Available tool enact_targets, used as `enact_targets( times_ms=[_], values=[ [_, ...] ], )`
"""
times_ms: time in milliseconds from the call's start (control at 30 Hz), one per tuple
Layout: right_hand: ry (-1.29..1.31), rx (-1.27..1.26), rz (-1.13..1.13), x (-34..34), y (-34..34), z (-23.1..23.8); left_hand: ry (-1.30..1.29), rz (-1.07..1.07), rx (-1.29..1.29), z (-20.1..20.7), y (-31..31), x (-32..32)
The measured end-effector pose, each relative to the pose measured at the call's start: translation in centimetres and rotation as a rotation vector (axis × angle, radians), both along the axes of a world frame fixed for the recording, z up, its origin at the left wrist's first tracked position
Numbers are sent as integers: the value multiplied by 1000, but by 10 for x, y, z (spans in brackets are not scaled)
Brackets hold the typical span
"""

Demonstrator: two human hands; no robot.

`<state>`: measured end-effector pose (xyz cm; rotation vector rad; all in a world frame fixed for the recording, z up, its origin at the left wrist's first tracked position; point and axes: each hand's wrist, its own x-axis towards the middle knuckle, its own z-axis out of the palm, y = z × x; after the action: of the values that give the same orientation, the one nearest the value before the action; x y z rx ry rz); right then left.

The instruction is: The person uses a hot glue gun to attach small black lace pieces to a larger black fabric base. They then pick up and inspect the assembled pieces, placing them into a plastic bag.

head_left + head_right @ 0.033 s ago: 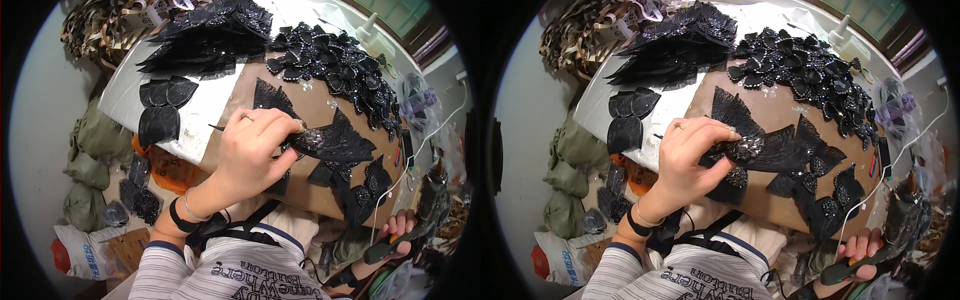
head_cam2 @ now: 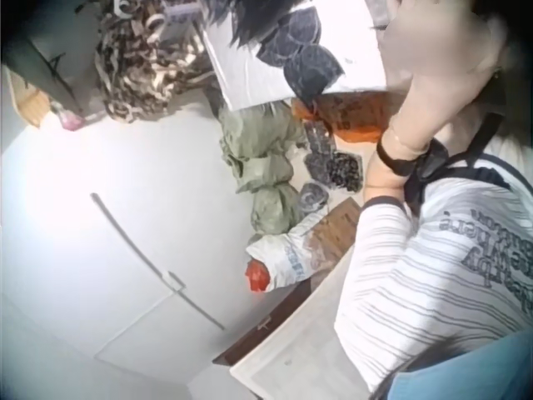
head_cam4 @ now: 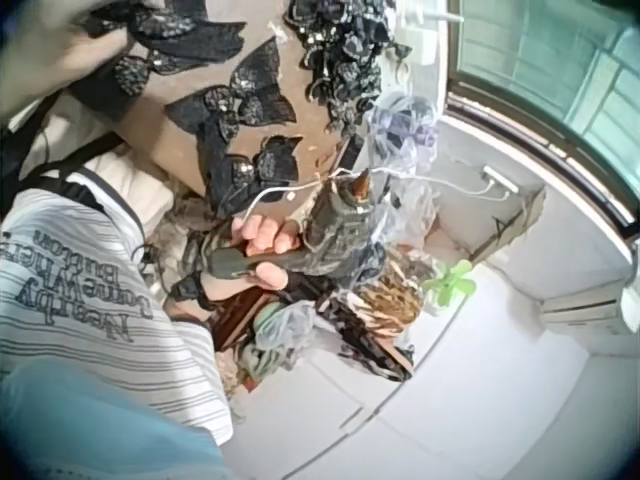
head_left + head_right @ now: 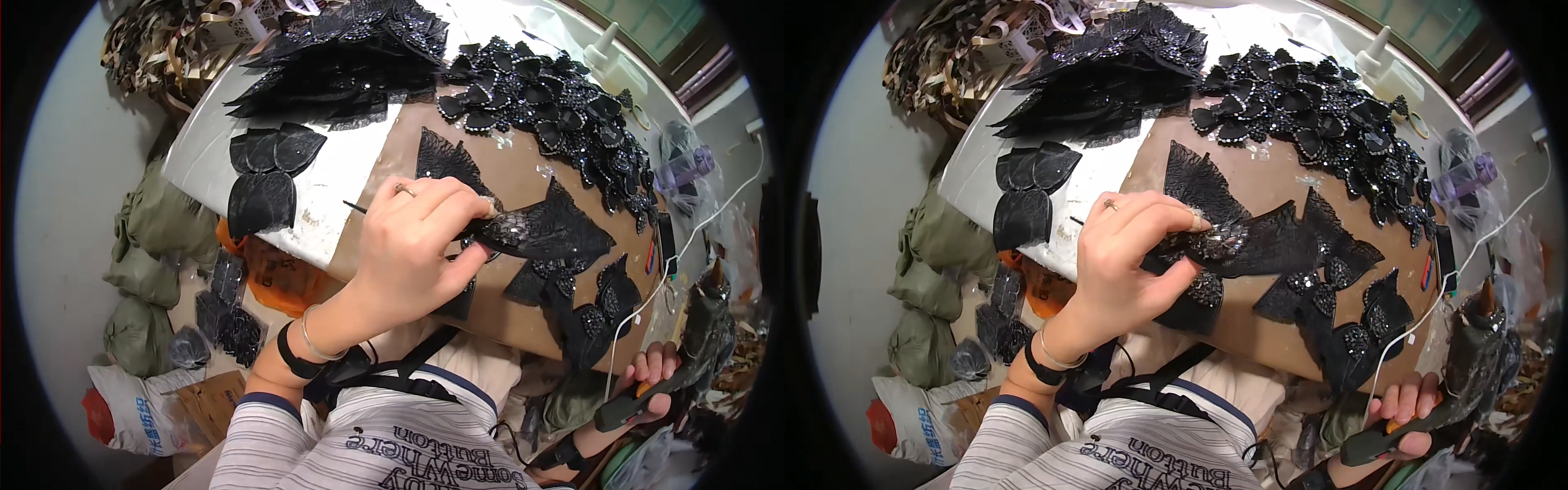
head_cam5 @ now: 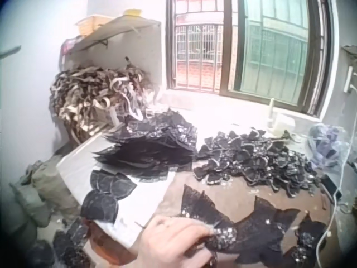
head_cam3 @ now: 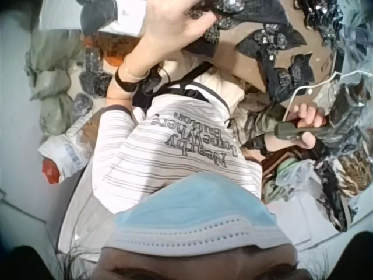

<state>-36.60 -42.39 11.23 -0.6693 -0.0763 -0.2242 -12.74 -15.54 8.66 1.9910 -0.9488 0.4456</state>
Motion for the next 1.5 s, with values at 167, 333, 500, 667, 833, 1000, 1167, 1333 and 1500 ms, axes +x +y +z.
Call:
enact_targets(
  times_ms=[167, 333, 500, 667, 833, 1000, 1167, 1333, 1500],
  values=[
    [-17, 38, -24, 11, 5, -10, 143, -3, -96, -8, 11, 9],
    [32, 68, -44, 13, 8, -11, 648, 23, -393, -19, 36, 23],
    [56, 38, -48, 13, -5, -22, 1014, 6, -567, -14, 95, 48],
    [79, 52, -88, 13, -6, -31, 970, 94, -663, -26, 119, 57],
    [78, 82, -87, 14, -7, -34, 938, 177, -628, -50, 130, 78],
    [102, 67, -103, 13, -8, -33, 863, 329, -300, -75, 151, 107],
    [121, 87, -137, 10, -9, -36, 572, 456, -150, -82, 142, 112],
    [149, 158, -154, 8, -6, -37, -196, 695, 216, -67, 124, 94],
    [149, 201, -173, 7, -6, -41, 279, 252, 133, -57, 45, 54]
  ],
)
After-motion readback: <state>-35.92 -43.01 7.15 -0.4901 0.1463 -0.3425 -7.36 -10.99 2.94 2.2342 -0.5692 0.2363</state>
